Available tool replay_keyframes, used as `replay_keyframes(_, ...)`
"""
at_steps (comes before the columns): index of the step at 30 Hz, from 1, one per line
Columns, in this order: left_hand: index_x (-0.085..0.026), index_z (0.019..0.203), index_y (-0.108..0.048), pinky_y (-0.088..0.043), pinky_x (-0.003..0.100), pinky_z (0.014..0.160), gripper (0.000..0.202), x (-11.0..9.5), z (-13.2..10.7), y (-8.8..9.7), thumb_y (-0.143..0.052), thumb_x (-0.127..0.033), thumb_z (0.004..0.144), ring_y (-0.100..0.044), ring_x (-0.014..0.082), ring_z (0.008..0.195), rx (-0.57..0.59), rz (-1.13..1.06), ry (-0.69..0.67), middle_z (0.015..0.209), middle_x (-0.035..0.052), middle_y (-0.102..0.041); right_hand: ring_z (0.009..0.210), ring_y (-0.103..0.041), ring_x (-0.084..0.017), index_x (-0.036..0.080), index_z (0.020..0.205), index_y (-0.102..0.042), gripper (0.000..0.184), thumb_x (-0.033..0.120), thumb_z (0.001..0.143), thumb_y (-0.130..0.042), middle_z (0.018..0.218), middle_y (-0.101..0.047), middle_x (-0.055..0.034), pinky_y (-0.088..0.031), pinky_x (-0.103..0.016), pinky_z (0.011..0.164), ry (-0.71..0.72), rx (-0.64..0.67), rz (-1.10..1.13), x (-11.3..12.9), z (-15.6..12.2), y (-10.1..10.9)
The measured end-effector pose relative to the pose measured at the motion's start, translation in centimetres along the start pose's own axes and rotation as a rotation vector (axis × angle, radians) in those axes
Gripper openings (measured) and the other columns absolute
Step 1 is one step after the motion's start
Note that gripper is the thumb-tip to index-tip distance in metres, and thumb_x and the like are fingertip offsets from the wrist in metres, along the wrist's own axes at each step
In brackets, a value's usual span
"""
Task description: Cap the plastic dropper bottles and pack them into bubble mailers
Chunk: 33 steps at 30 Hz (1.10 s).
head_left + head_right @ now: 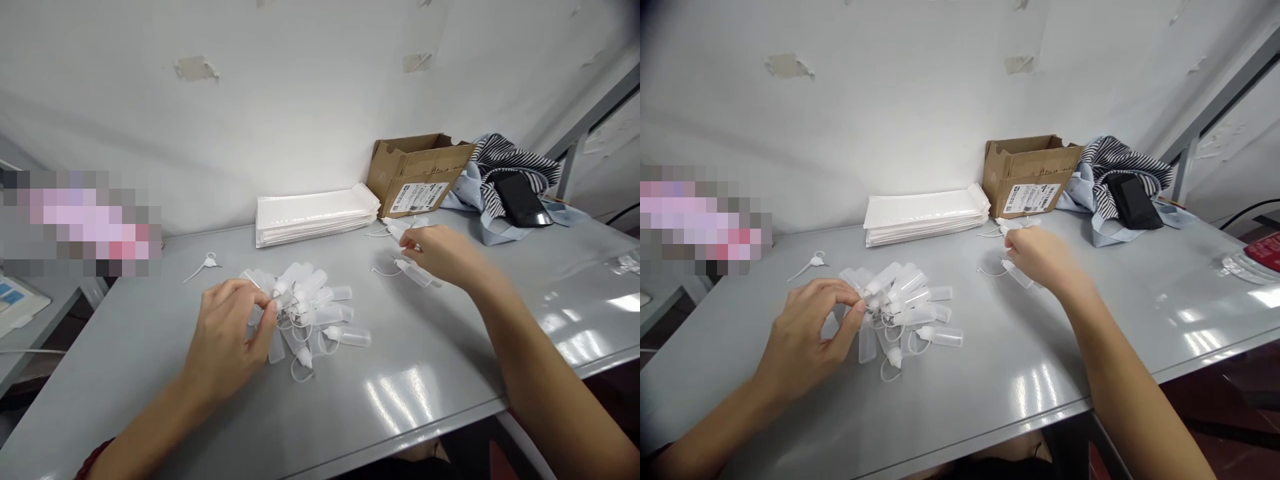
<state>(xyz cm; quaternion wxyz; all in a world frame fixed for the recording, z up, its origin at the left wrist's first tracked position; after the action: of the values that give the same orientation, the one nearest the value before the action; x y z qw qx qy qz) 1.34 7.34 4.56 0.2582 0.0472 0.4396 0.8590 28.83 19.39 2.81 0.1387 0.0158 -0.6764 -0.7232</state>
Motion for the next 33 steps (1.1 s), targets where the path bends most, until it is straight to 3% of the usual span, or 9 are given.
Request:
replay_keyframes(4, -0.019, 0.086, -0.051, -0.041, 0.038, 0.077, 0.007, 0.2, -0.1, 0.1, -0.046, -0.022, 0.09, -0.057, 0.0197, 0.083, 0.003, 0.025, 0.034, 0.082, 0.0037, -0.062, 0.068, -0.056, -0.02, 0.019, 0.081, -0.064, 0.017, 0.035, 0.074, -0.062, 0.085, -0.065, -0.0069, -0.033, -0.028, 0.052, -0.087, 0.153, -0.075, -1.7, -0.5, -0.6)
replay_keyframes(7, -0.019, 0.088, -0.052, -0.041, 0.037, 0.076, 0.009, 0.3, -0.1, 0.3, -0.044, -0.021, 0.091, -0.057, 0.0196, 0.083, -0.006, 0.034, 0.044, 0.085, 0.0044, -0.063, 0.062, -0.055, -0.019, 0.019, 0.078, -0.064, 0.018, 0.035, 0.072, -0.065, 0.082, -0.064, -0.0072, -0.034, -0.028, 0.05, -0.111, 0.244, -0.097, -1.6, -0.9, -1.3)
replay_keyframes(13, -0.017, 0.092, -0.053, -0.042, 0.036, 0.078, 0.009, -0.2, 0.1, 0.6, -0.045, -0.022, 0.091, -0.058, 0.0195, 0.084, -0.04, 0.023, 0.029, 0.086, 0.0049, -0.064, 0.053, -0.05, -0.016, 0.018, 0.07, -0.064, 0.011, 0.028, 0.072, -0.064, 0.068, -0.062, -0.0068, -0.031, -0.028, 0.048, -0.019, 0.246, -0.053, -0.4, -0.9, -2.1)
replay_keyframes(19, -0.017, 0.094, -0.053, -0.043, 0.035, 0.078, 0.007, -0.7, 0.1, 1.1, -0.047, -0.02, 0.09, -0.058, 0.0194, 0.085, -0.079, 0.019, 0.022, 0.087, 0.0052, -0.063, 0.055, -0.052, -0.015, 0.019, 0.065, -0.065, 0.01, 0.024, 0.072, -0.06, 0.064, -0.06, -0.0028, -0.031, -0.027, 0.05, 0.065, 0.284, 0.021, 1.8, -1.2, -2.3)
replay_keyframes(23, -0.018, 0.096, -0.052, -0.043, 0.036, 0.079, 0.008, -1.5, 0.0, 1.6, -0.048, -0.017, 0.089, -0.059, 0.0194, 0.084, -0.103, -0.02, -0.017, 0.086, 0.0041, -0.062, 0.056, -0.052, -0.013, 0.017, 0.074, -0.067, 0.014, 0.029, 0.075, -0.059, 0.064, -0.06, -0.0015, -0.035, -0.026, 0.053, 0.142, 0.226, 0.243, 4.7, -1.6, -1.3)
replay_keyframes(27, -0.014, 0.101, -0.051, -0.045, 0.036, 0.08, 0.018, -3.2, -0.3, 1.9, -0.053, -0.009, 0.083, -0.058, 0.0205, 0.087, -0.106, -0.125, -0.153, 0.086, 0.0056, -0.063, 0.053, -0.046, -0.01, 0.016, 0.078, -0.067, 0.014, 0.029, 0.077, -0.062, 0.059, -0.054, 0.0016, -0.036, -0.024, 0.052, 0.223, 0.079, 0.536, 7.3, -2.5, 0.3)
replay_keyframes(33, -0.009, 0.108, -0.05, -0.046, 0.037, 0.08, 0.026, -4.4, -0.6, 1.4, -0.055, -0.01, 0.083, -0.057, 0.0219, 0.091, -0.019, -0.207, -0.23, 0.093, 0.0102, -0.062, 0.06, -0.05, -0.009, 0.016, 0.08, -0.063, 0.005, 0.02, 0.078, -0.064, 0.074, -0.06, -0.0013, -0.042, -0.023, 0.057, 0.458, -0.009, 0.839, 11.4, -5.0, 0.9)
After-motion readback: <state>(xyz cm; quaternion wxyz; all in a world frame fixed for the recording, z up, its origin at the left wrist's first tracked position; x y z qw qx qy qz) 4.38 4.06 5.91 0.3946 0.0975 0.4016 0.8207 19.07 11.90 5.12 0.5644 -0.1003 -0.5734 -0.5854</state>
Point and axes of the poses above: each hand's wrist, its own z-axis towards the middle knuckle, its own y-axis out of the back of the hand, x = y × z, the point moved 8 cm from there along z, towards the middle knuckle
